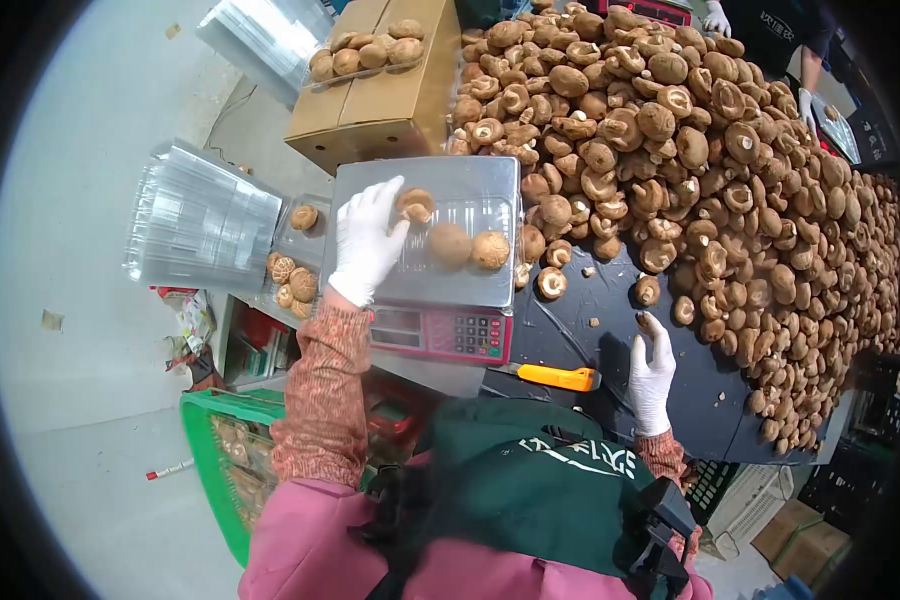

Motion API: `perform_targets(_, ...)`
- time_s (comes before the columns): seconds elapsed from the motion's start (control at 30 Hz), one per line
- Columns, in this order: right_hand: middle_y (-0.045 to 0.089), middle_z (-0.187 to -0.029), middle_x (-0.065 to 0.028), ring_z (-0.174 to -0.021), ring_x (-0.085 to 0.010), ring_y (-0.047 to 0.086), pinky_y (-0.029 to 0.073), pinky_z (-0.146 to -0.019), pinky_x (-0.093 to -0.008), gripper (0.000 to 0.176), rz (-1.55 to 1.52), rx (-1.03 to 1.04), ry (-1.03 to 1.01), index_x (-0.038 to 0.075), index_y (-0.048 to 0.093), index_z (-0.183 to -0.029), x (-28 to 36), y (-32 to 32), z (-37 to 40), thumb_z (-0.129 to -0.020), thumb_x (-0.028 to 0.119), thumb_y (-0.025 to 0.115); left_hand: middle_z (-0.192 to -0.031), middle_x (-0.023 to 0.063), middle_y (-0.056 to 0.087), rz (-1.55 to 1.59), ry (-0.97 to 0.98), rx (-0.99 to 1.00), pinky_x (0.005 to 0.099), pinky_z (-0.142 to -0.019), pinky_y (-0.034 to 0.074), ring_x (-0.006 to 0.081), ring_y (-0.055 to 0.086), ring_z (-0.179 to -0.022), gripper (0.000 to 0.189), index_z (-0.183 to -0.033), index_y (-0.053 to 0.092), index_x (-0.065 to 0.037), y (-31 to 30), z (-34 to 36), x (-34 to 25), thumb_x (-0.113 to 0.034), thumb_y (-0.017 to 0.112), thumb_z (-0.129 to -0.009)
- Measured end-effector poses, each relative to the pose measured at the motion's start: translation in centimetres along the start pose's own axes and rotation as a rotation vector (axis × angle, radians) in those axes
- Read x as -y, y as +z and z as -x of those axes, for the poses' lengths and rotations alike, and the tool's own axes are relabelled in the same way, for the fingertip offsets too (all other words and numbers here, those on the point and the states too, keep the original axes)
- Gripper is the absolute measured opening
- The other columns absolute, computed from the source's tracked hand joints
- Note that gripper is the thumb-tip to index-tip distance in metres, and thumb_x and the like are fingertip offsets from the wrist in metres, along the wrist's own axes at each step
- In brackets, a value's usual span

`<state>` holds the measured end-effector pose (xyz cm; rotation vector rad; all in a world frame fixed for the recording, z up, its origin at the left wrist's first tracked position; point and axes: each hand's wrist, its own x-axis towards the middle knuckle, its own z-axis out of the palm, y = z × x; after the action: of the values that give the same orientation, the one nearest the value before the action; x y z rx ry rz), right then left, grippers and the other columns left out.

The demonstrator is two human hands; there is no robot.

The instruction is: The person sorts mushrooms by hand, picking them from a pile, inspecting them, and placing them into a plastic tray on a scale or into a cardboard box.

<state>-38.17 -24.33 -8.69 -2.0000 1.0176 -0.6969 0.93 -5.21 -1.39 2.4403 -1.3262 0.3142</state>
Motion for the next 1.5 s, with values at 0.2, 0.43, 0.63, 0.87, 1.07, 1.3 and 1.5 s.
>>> perform_targets(0.2,0.067,-0.122,-0.0164,-0.116,-0.0271,0.064,0.048,-0.103,-0.0351,0.036,0.039,0.012,-0.036,-0.001,0.058,-0.129,0.4,-0.7,-0.1,-0.094,-0.003,0.055,-0.106,0.0086,0.065,0.172,0.001,-0.081,0.0411,-0.093,0.045,0.0291,0.060,-0.102,0.046,-0.123,0.062,-0.010,2.1,0.3,0.8,-0.013,0.070,-0.078)
perform_targets(0.43,0.065,-0.123,-0.0156,-0.112,-0.0241,0.065,0.053,-0.095,-0.0350,0.037,-0.401,0.196,0.268,0.000,0.058,-0.131,5.9,-2.3,0.3,-0.095,0.008,0.058,-0.093,0.0116,0.066,0.520,0.062,-0.212,0.0399,-0.080,0.052,0.0313,0.065,-0.087,0.022,-0.097,0.067,-0.005,-3.2,0.8,-8.1,0.000,0.070,-0.075)
perform_targets(0.63,0.062,-0.122,-0.0131,-0.094,-0.0174,0.064,0.054,-0.078,-0.0290,0.062,-1.411,0.565,0.597,0.002,0.038,-0.149,7.0,-1.8,1.9,-0.102,0.039,0.058,-0.114,0.0162,0.065,0.819,0.531,0.182,0.0417,-0.086,0.052,0.0346,0.065,-0.100,0.046,-0.117,0.063,-0.001,0.5,6.2,-22.4,-0.007,0.081,-0.075)
perform_targets(0.87,0.070,-0.104,-0.0143,-0.095,-0.0280,0.069,0.054,-0.084,-0.0366,0.035,0.305,-0.132,0.463,0.003,0.067,-0.113,-5.1,-17.3,12.0,-0.087,0.027,0.072,-0.112,0.0129,0.064,0.816,0.001,0.426,0.0325,-0.089,0.049,0.0252,0.063,-0.099,0.037,-0.119,0.063,0.001,1.2,6.6,-18.0,0.001,0.069,-0.083)
perform_targets(1.07,0.067,-0.103,-0.0179,-0.097,-0.0361,0.065,0.053,-0.086,-0.0439,0.042,0.743,-0.290,0.309,0.001,0.064,-0.116,-9.3,-21.9,13.2,-0.085,0.028,0.074,-0.106,0.0071,0.064,0.893,-0.016,0.584,0.0290,-0.087,0.050,0.0159,0.063,-0.096,0.032,-0.120,0.063,0.000,3.4,8.0,-22.1,0.001,0.065,-0.088)
perform_targets(1.3,0.065,-0.099,-0.0105,-0.082,-0.0272,0.066,0.053,-0.073,-0.0356,0.036,0.589,-0.572,0.235,0.007,0.065,-0.108,-9.1,-18.7,-0.8,-0.085,0.032,0.077,-0.112,0.0163,0.068,0.750,0.421,0.664,0.0404,-0.088,0.052,0.0346,0.066,-0.102,0.034,-0.114,0.066,-0.002,3.2,6.6,-26.6,-0.012,0.074,-0.082)
perform_targets(1.5,0.065,-0.104,-0.0107,-0.093,-0.0269,0.066,0.054,-0.081,-0.0373,0.038,0.359,-0.547,0.295,0.004,0.063,-0.114,-15.1,-19.8,-3.1,-0.088,0.030,0.073,-0.111,0.0165,0.069,0.732,0.368,0.654,0.0402,-0.089,0.052,0.0352,0.066,-0.102,0.035,-0.115,0.065,-0.002,3.5,6.6,-27.4,-0.013,0.074,-0.083)
